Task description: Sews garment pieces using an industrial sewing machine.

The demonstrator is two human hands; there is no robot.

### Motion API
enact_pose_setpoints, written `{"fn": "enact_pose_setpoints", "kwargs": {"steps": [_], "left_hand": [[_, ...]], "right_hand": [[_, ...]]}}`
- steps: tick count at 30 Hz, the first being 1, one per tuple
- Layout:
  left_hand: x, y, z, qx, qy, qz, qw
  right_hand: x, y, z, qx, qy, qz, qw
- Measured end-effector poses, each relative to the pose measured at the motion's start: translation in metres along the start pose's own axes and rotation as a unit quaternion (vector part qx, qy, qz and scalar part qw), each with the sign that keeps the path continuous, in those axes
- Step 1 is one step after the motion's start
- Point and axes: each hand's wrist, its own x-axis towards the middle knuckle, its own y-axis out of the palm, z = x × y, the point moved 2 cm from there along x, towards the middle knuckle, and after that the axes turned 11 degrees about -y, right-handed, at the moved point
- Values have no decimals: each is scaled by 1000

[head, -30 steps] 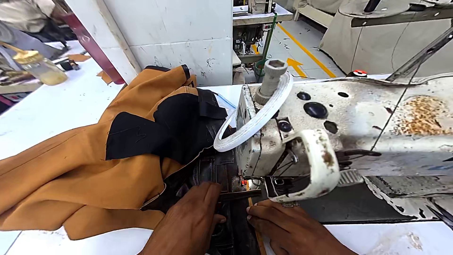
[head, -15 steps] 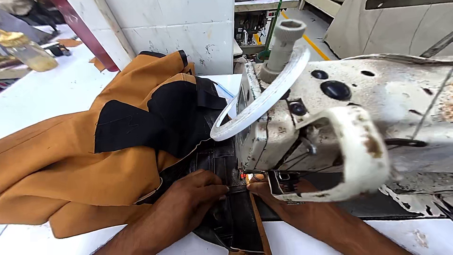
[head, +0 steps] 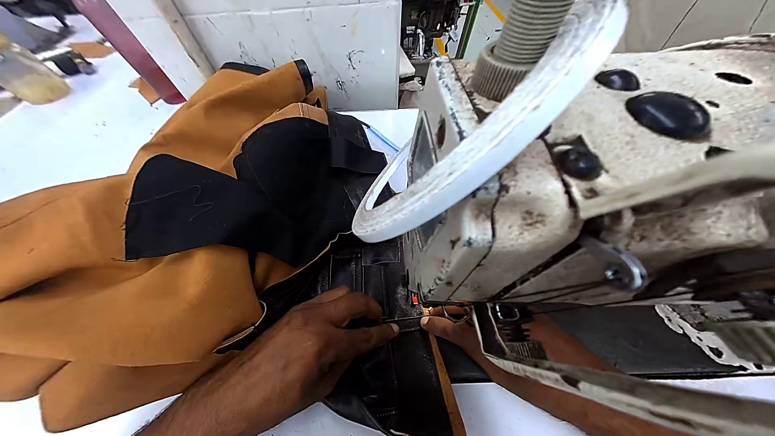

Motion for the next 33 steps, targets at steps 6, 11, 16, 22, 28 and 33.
{"fn": "enact_pose_setpoints", "kwargs": {"steps": [6,11,16,22,28,33], "left_hand": [[1,2,-1,16,-3,12,1000],[3,2,-2,23,-59,-13,998],[4,-1,-1,-6,-89,-6,996],[13,-6,-21,73,-177,-8,981],[4,20,-28,40,-54,-43,997],[-3,14,-14,12,52,33,998]], "right_hand": [[-3,7,-2,-41,-3,6,999],[-2,6,3,-61,2,44,997],[-2,6,6,-112,-23,20,993],[1,5,9,-161,-24,-7,987],[1,2,10,-164,-37,-30,985],[1,4,11,-147,-35,-36,988]]}}
